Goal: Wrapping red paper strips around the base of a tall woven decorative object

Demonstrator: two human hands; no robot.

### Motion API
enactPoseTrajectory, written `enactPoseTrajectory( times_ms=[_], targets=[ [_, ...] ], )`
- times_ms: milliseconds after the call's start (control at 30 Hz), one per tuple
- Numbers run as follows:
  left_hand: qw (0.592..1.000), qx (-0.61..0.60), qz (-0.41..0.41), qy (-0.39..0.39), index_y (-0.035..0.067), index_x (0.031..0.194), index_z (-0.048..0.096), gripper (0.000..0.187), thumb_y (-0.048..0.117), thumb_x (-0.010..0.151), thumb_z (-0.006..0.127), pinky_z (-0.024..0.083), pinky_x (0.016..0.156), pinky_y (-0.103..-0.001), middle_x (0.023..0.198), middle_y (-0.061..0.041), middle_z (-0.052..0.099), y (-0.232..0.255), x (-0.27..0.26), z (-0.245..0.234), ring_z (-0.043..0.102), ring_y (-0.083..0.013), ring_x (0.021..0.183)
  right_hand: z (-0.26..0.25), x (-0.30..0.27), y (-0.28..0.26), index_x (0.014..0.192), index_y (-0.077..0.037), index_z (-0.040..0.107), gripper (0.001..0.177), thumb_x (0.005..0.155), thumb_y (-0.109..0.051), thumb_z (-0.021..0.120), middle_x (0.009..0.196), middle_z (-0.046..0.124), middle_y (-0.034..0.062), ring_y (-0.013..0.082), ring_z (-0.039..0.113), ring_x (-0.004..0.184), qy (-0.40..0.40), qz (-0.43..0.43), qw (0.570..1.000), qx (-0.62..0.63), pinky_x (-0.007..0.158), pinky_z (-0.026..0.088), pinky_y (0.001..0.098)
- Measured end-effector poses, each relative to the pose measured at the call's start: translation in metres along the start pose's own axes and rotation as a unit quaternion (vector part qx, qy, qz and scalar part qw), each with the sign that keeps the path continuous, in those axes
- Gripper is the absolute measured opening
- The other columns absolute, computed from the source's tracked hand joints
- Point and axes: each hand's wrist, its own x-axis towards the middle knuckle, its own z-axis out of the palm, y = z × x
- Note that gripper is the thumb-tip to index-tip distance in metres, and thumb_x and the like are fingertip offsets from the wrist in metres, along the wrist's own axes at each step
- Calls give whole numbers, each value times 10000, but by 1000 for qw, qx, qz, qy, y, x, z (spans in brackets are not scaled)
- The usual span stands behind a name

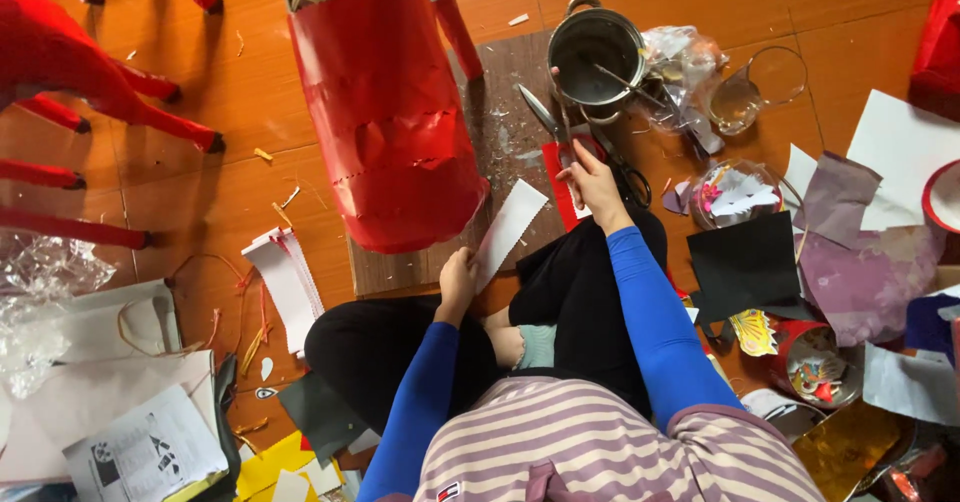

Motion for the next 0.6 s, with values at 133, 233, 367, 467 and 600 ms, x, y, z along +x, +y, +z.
enactPoseTrajectory(
  times_ms=[133, 233, 367, 467, 600],
  targets=[
    [998, 56, 17, 8, 239, 1059, 637, 78, 283, 1000, 662, 609, 801, -439, 947, -38, 622, 5, -13, -13, 716, -295, 919, -1, 5, 7, 1658, -155, 458, 495, 1163, -137, 461, 1047, 777, 133, 129, 551, 440, 30, 91, 993, 74, 286, 425, 213],
    [998, 32, 12, 53, 240, 982, 611, 32, 232, 986, 642, 601, 772, -420, 918, -38, 607, -2, -20, -20, 713, -295, 891, -7, 23, 36, 1546, -151, 584, 406, 1156, -177, 475, 937, 707, 72, 120, 556, 474, 72, 119, 988, 73, 285, 422, 195],
    [970, -129, -204, 13, 220, 1078, 709, 270, 428, 907, 698, 583, 954, -475, 1024, -124, 736, -21, -24, -46, 734, -362, 1097, -13, 32, 47, 1369, -179, 682, 338, 1130, -136, 447, 714, 658, 84, 134, 501, 411, 100, 116, 982, 114, 275, 303, 199],
    [903, -359, -233, 33, 7, 818, 693, 292, 288, 741, 677, 516, 693, -464, 736, -124, 564, -48, -28, -20, 632, -266, 780, -13, -5, 0, 1420, -235, 583, 305, 1174, -202, 405, 748, 628, 95, 143, 513, 455, 43, 70, 981, 173, 324, 333, 199],
    [861, -449, -237, 37, -36, 986, 735, 404, 295, 756, 749, 554, 683, -499, 789, -201, 585, -46, -18, 1, 644, -332, 802, -18, -84, -59, 1433, -307, 619, 334, 1184, -397, 414, 676, 400, 28, 112, 312, 465, -54, 45, 955, 288, 385, 281, 199]
  ],
)
